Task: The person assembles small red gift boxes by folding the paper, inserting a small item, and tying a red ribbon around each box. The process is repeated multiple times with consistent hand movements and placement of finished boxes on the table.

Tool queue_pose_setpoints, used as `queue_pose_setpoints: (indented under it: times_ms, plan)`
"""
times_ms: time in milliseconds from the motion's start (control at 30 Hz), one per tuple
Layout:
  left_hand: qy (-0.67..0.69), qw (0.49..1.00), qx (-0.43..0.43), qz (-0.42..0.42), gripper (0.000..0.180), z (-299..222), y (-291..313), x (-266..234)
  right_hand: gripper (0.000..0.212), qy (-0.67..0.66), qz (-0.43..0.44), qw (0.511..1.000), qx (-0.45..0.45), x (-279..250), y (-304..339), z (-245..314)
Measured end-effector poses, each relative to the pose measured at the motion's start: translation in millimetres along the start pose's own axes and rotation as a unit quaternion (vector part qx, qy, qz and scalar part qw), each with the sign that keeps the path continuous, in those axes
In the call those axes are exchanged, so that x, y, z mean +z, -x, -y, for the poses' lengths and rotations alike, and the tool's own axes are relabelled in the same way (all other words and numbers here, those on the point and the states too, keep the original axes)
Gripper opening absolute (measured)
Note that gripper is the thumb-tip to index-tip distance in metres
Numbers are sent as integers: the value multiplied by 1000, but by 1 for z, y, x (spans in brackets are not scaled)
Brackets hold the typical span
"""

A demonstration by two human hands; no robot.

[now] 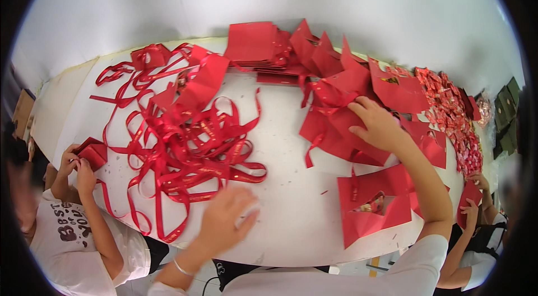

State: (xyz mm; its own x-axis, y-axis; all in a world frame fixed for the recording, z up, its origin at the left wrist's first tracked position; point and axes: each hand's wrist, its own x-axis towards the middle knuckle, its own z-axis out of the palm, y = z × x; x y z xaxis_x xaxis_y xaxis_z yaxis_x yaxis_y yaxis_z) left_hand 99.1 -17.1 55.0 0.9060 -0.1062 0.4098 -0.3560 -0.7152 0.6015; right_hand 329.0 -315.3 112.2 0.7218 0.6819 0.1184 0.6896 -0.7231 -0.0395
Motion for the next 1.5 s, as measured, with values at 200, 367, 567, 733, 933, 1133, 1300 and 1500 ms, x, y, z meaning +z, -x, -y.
queue_pose_setpoints:
  times_ms: [200, 367, 567, 733, 933, 1133, 1300, 1500]
  plan:
    - [-125, 991, 46, -29, 51, 56, -163, 31, 51, -61, -81, 995, -10, -10, 62, 5]
    - [-188, 968, 168, 5, 74, 17, -213, 94, 54, -61, -70, 994, 64, -21, 129, -5]
    - [-184, 966, 121, 134, 88, 14, -220, 127, 78, -128, -144, 981, 22, 9, 107, -16]
    - [-259, 959, 117, 23, 68, -7, -169, 87, 71, -43, -81, 995, -27, 43, 54, -20]
    - [98, 983, -78, 135, 42, -26, -86, 52, 46, -18, -80, 997, -13, 34, 66, -12]
    - [307, 914, -197, 179, 58, -58, -39, 47, 40, 76, -46, 996, -17, -48, 114, 53]
    - [522, 808, -247, 118, 84, -58, -13, 34, 40, 222, -198, 952, -76, -31, 152, 166]
    - [563, 783, -257, -65, 67, -24, 40, -2, 43, 148, -122, 976, -105, 26, 179, 277]
